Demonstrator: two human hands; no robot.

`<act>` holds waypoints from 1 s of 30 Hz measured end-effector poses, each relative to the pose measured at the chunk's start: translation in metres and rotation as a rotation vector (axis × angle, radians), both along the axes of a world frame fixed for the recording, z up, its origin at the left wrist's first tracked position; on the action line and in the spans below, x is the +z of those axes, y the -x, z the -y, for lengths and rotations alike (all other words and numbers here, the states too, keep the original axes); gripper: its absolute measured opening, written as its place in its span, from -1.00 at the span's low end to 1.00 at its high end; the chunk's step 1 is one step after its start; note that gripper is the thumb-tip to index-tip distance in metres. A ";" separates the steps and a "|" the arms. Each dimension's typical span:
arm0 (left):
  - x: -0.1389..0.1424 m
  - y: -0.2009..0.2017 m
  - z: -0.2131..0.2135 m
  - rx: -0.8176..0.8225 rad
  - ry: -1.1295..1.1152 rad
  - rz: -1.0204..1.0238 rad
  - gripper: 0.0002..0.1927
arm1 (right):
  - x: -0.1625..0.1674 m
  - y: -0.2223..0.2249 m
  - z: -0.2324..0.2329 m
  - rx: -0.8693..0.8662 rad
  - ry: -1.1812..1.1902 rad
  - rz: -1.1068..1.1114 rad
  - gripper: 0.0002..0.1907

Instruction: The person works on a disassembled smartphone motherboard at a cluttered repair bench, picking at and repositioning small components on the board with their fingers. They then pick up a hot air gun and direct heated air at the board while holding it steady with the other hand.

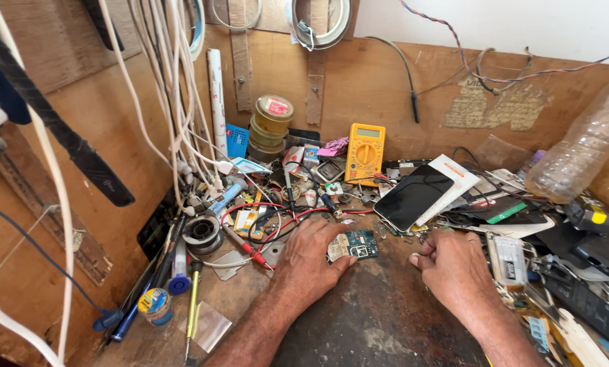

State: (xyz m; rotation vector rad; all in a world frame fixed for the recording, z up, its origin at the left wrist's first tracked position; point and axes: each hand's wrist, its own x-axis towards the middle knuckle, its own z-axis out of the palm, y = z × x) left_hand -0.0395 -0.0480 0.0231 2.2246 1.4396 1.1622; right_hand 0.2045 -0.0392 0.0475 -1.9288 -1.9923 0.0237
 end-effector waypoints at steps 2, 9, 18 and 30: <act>-0.001 0.000 -0.001 0.000 0.006 -0.003 -0.44 | 0.001 0.004 0.001 0.012 0.007 0.018 -0.79; 0.001 -0.002 -0.002 0.013 0.024 0.017 -0.45 | -0.004 0.020 -0.012 -0.005 -0.060 -0.294 -0.85; 0.005 -0.004 0.006 -0.005 0.012 0.193 -0.42 | -0.031 0.059 -0.015 0.155 -0.264 -0.826 -0.92; -0.003 0.012 -0.071 -0.227 0.672 0.483 -0.70 | -0.039 0.040 -0.021 0.046 -0.465 -0.777 -0.86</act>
